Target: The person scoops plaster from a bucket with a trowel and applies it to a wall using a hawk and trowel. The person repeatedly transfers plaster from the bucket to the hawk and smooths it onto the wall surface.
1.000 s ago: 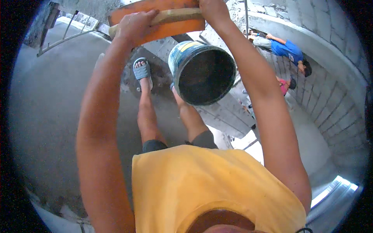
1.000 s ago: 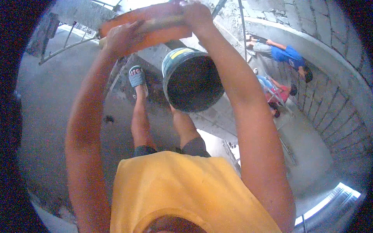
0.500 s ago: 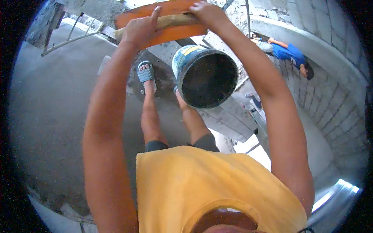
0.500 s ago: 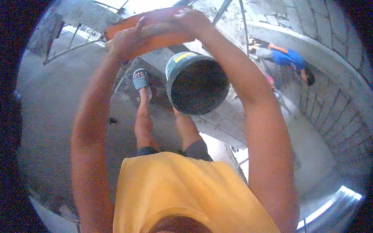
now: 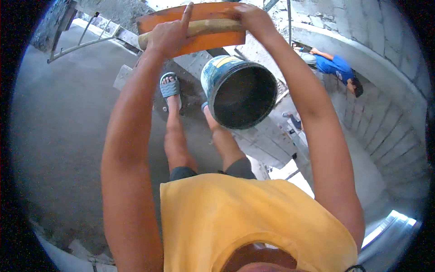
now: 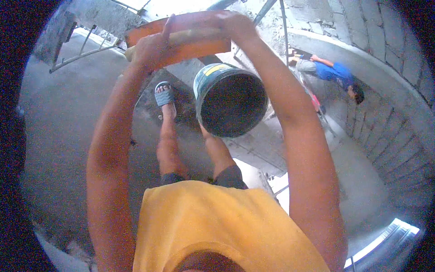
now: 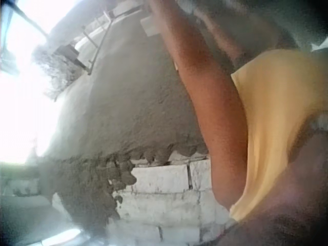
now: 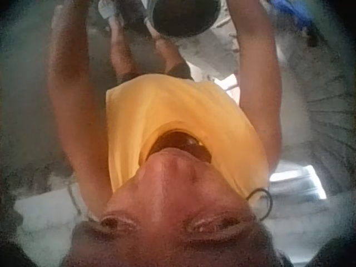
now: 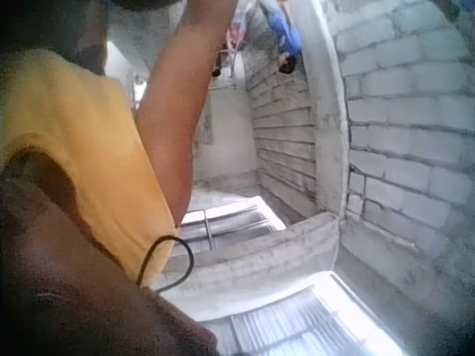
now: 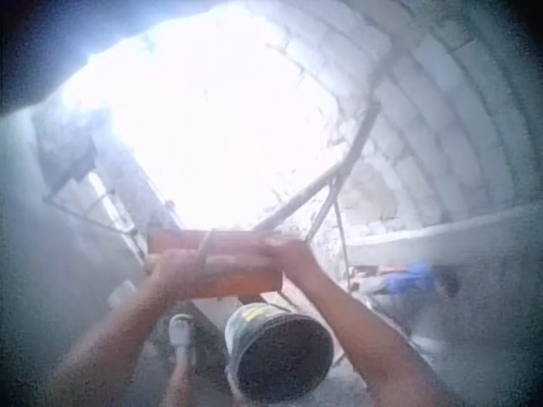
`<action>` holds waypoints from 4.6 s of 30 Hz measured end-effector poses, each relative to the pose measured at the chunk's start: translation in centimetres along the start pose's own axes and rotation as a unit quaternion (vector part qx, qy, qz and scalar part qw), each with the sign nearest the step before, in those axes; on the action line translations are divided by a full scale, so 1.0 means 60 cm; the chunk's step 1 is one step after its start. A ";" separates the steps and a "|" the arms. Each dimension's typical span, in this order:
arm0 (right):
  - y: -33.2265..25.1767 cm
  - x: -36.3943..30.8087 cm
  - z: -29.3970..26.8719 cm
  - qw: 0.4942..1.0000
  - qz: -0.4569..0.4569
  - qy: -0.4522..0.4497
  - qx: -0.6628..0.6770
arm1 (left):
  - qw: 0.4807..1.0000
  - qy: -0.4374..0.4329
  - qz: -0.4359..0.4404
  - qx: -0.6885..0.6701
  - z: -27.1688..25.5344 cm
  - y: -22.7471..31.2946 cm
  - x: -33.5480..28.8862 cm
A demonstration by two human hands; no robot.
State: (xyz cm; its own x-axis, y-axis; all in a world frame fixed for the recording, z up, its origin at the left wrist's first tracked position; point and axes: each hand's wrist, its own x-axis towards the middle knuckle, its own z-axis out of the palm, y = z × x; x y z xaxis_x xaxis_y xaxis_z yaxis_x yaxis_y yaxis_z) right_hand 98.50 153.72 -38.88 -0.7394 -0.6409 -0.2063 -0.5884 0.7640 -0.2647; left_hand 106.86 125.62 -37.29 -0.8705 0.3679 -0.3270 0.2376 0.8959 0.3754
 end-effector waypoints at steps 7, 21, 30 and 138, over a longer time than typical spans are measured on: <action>-0.039 0.023 0.025 0.998 -0.024 0.045 0.027 | 0.999 0.022 -0.016 0.018 0.026 -0.007 0.002; -0.035 0.022 0.032 0.997 -0.063 0.052 0.000 | 0.999 -0.012 -0.032 0.038 0.011 0.006 0.006; -0.004 -0.008 0.017 0.999 -0.033 0.024 -0.012 | 0.999 -0.009 -0.031 0.035 0.010 0.001 0.010; -0.161 -0.467 0.536 0.245 0.359 0.185 0.881 | 1.000 -0.020 0.009 0.000 0.023 0.010 0.044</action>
State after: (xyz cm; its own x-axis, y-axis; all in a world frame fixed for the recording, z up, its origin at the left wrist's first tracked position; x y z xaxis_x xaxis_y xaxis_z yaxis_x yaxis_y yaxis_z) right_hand 135.40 161.90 -60.85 -0.6169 -0.0885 -0.7821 0.5508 -0.7583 -0.3486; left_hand 105.28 127.50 -39.13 -0.8476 0.3942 -0.3552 0.2535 0.8889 0.3815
